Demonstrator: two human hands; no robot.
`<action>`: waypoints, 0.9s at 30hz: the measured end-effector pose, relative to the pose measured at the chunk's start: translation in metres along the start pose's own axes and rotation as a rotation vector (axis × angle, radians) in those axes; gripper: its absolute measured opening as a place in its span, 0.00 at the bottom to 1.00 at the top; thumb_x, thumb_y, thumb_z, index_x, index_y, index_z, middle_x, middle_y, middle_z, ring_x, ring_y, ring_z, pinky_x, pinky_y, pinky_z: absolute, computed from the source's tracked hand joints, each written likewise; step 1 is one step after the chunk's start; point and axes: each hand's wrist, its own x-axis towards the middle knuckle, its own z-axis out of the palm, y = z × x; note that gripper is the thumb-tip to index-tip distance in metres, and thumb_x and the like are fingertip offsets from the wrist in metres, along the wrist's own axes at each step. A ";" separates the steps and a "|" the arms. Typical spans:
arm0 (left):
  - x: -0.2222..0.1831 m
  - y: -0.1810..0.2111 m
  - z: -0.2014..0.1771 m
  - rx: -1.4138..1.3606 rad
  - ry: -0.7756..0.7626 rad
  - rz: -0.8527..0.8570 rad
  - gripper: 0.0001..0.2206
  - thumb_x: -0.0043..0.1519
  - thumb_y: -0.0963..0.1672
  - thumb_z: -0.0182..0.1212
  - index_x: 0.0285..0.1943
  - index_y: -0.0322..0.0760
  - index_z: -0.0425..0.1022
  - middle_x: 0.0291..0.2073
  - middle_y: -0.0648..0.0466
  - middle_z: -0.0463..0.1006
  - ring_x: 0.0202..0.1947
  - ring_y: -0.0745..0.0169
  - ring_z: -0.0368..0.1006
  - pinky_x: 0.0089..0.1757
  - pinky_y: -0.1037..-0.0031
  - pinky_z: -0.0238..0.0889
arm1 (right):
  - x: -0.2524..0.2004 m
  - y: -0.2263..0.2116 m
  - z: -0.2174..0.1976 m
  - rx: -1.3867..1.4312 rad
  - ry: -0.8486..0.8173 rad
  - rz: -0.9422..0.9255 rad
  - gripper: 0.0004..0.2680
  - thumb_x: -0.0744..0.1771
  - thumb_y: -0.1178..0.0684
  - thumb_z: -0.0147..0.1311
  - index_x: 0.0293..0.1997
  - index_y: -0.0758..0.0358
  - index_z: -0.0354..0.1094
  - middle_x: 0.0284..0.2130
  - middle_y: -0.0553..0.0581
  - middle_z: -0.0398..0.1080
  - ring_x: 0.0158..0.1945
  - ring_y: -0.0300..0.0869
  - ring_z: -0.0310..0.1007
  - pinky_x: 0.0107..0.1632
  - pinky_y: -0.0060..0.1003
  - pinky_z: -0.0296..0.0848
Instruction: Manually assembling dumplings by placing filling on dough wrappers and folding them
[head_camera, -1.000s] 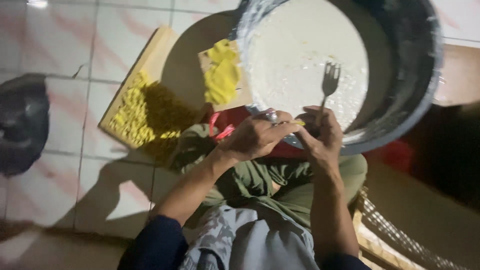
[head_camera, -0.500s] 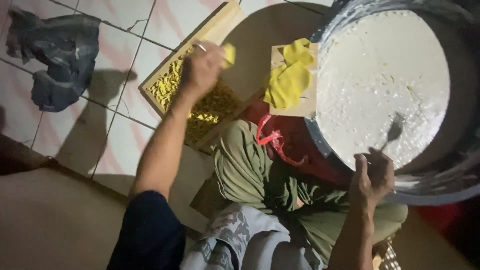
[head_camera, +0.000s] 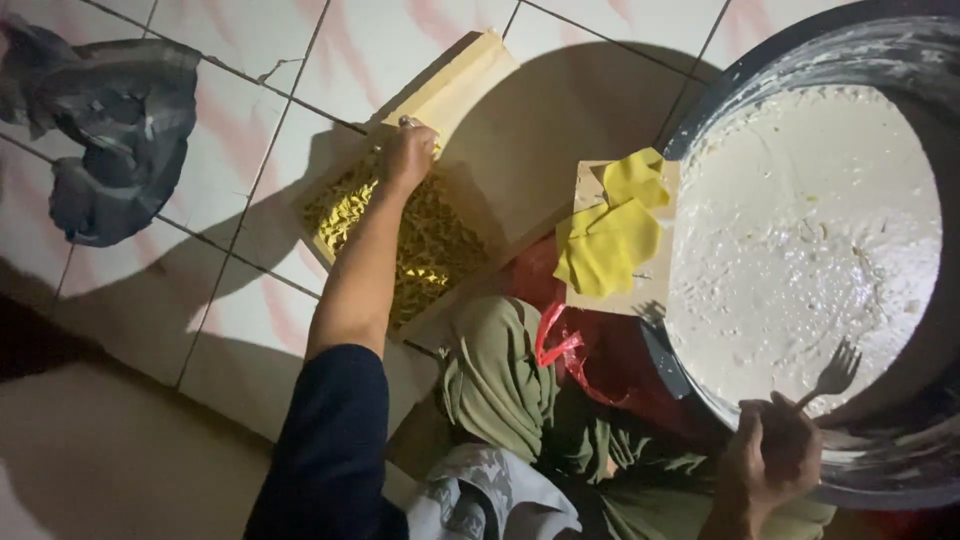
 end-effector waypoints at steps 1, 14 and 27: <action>0.005 -0.009 0.013 0.097 0.064 0.117 0.18 0.64 0.33 0.55 0.22 0.43 0.64 0.18 0.61 0.63 0.18 0.69 0.56 0.20 0.74 0.44 | -0.001 0.000 -0.001 0.000 -0.005 -0.019 0.09 0.71 0.68 0.58 0.57 0.74 0.69 0.42 0.63 0.74 0.42 0.43 0.74 0.50 0.33 0.74; 0.027 -0.069 0.102 -0.913 0.037 -0.578 0.20 0.52 0.36 0.51 0.40 0.54 0.45 0.34 0.57 0.39 0.37 0.62 0.37 0.42 0.56 0.38 | 0.000 -0.022 0.005 0.014 -0.058 0.036 0.07 0.72 0.66 0.54 0.56 0.71 0.69 0.40 0.62 0.74 0.42 0.40 0.73 0.51 0.32 0.73; -0.190 0.255 -0.028 -0.420 0.356 0.752 0.16 0.53 0.43 0.76 0.50 0.47 0.82 0.42 0.52 0.83 0.40 0.52 0.81 0.42 0.64 0.75 | 0.023 -0.074 0.089 0.230 -0.243 -0.009 0.10 0.74 0.52 0.46 0.55 0.69 0.68 0.28 0.59 0.70 0.25 0.36 0.61 0.30 0.33 0.60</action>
